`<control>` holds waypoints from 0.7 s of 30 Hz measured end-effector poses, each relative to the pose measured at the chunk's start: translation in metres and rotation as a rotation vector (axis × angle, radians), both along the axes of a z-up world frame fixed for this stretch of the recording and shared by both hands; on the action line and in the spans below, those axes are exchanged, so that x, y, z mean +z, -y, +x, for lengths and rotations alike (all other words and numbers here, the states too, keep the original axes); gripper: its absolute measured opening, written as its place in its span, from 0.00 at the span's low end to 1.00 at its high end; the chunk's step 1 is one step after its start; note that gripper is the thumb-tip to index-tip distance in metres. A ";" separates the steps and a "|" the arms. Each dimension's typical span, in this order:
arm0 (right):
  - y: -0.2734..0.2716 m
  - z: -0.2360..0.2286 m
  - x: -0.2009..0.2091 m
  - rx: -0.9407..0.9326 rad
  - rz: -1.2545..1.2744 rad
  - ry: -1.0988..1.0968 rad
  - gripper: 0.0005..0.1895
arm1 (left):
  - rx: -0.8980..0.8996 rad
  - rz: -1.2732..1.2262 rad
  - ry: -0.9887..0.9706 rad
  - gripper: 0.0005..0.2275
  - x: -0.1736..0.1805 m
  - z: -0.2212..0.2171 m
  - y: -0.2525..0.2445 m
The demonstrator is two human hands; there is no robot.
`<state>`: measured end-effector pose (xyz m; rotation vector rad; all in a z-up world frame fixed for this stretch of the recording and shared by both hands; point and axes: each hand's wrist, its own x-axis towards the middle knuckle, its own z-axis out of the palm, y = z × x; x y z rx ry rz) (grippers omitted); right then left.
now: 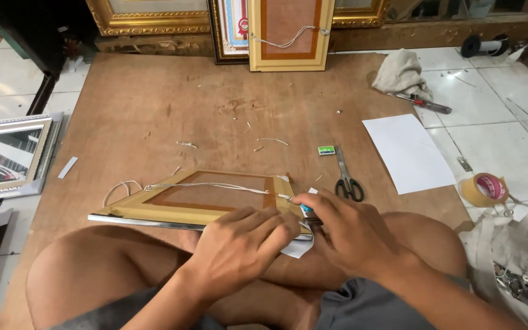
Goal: Applying and securing cardboard corner protectors to the corners of various picture frames using a handheld stapler.
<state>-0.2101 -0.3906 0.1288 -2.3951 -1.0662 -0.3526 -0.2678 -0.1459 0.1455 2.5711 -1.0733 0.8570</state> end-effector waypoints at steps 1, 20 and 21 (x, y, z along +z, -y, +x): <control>-0.001 -0.002 -0.002 0.001 -0.002 -0.004 0.34 | 0.001 -0.002 -0.004 0.09 -0.002 -0.001 0.000; -0.010 0.012 -0.034 0.183 0.067 0.269 0.22 | -0.046 -0.044 0.046 0.07 -0.010 -0.003 -0.009; -0.010 0.014 -0.034 0.190 0.075 0.269 0.21 | -0.040 -0.038 0.057 0.07 -0.010 -0.002 -0.010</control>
